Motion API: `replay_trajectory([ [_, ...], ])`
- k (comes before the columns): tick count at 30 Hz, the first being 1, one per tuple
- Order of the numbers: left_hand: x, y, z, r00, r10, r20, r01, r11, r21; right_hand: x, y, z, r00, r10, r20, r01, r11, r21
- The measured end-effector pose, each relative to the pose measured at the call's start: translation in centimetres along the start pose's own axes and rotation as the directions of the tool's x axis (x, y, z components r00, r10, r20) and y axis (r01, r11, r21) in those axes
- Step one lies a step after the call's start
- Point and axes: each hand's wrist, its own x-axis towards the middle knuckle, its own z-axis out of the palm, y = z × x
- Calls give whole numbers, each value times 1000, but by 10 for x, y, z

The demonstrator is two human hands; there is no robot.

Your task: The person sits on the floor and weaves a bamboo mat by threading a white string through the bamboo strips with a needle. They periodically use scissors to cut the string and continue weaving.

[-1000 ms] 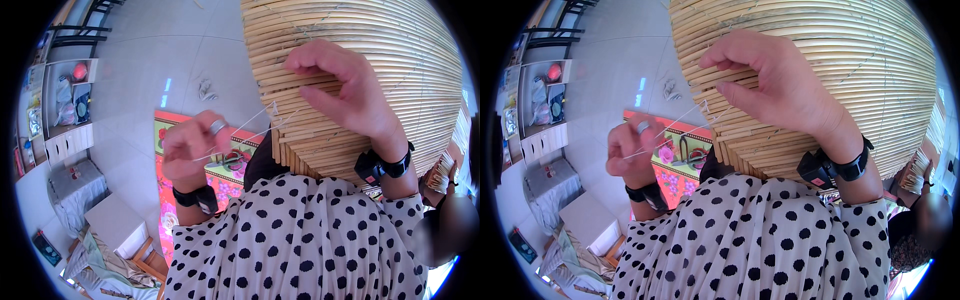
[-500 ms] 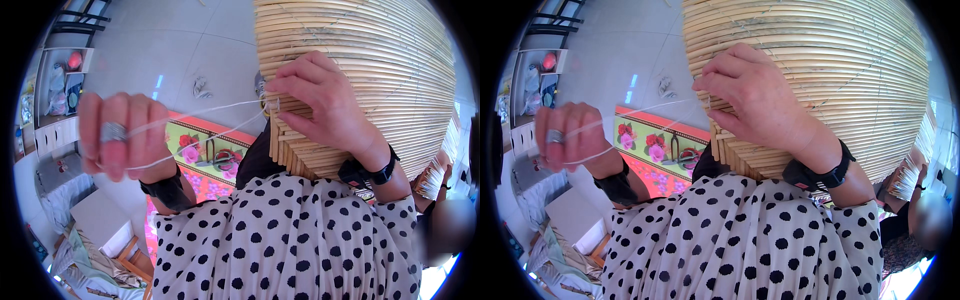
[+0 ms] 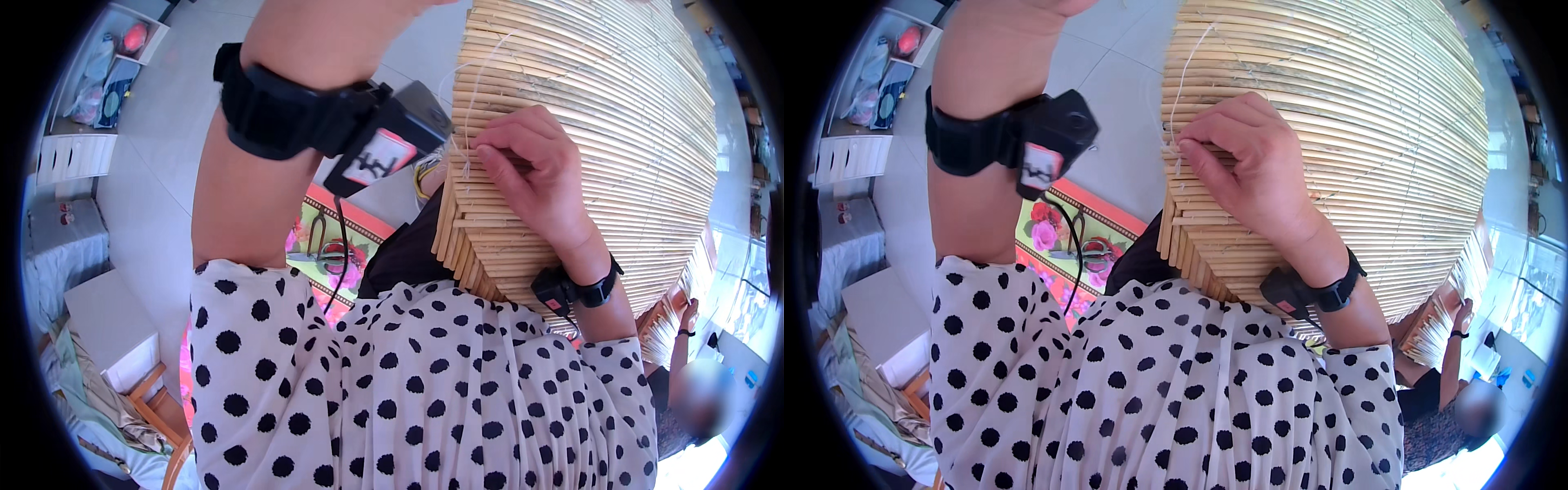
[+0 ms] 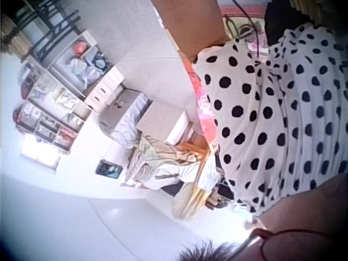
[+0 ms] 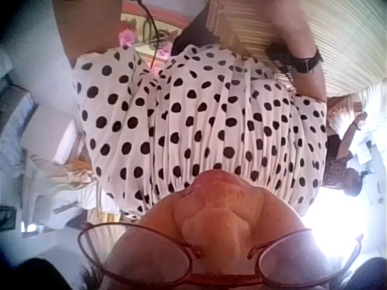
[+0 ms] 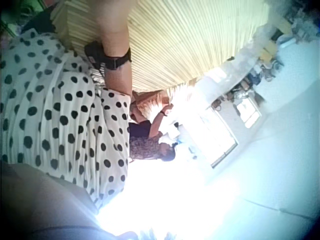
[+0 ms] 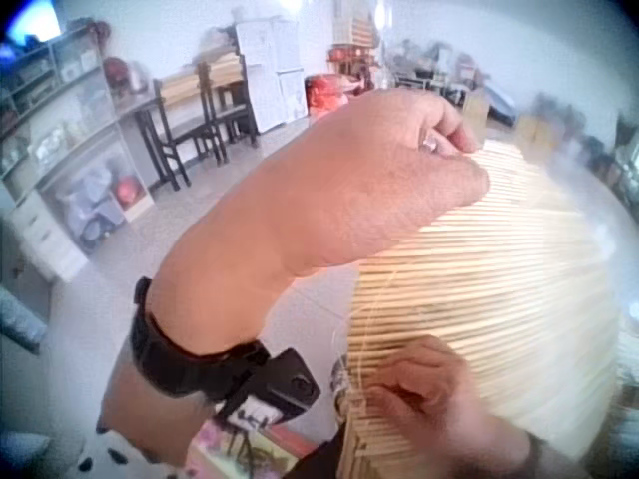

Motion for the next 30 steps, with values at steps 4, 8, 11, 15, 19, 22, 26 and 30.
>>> replay_trajectory([
  [4, -17, -27, 48, 938, 126, -323, 47, 877, 478, -1, 2, -6, 998, 55, -19, -54, 998, 21],
  [8, -94, -30, 76, 962, -31, -270, 145, 899, 414, -2, 3, -9, 998, 47, -48, -43, 996, 80],
  [11, -134, -31, 110, 935, -232, -269, 314, 894, 321, -4, 5, -7, 996, 82, -42, -74, 982, 176],
  [15, -139, -42, 140, 896, -301, -327, 416, 828, 376, -7, 8, -9, 994, 94, -55, -79, 972, 219],
  [19, -141, -47, 145, 883, -331, -332, 438, 837, 328, -8, 9, -13, 995, 93, -30, -85, 973, 213],
  [22, -141, -45, 143, 867, -385, -318, 467, 851, 242, -8, 8, -14, 999, 52, -6, -50, 990, 129],
  [26, -140, -43, 143, 858, -407, -313, 477, 857, 196, -9, 11, -10, 1000, -20, 16, 20, 1000, 14],
  [30, -138, -36, 138, 802, -532, -274, 539, 840, -53, -9, 11, -10, 1000, -17, 8, 17, 1000, 11],
])
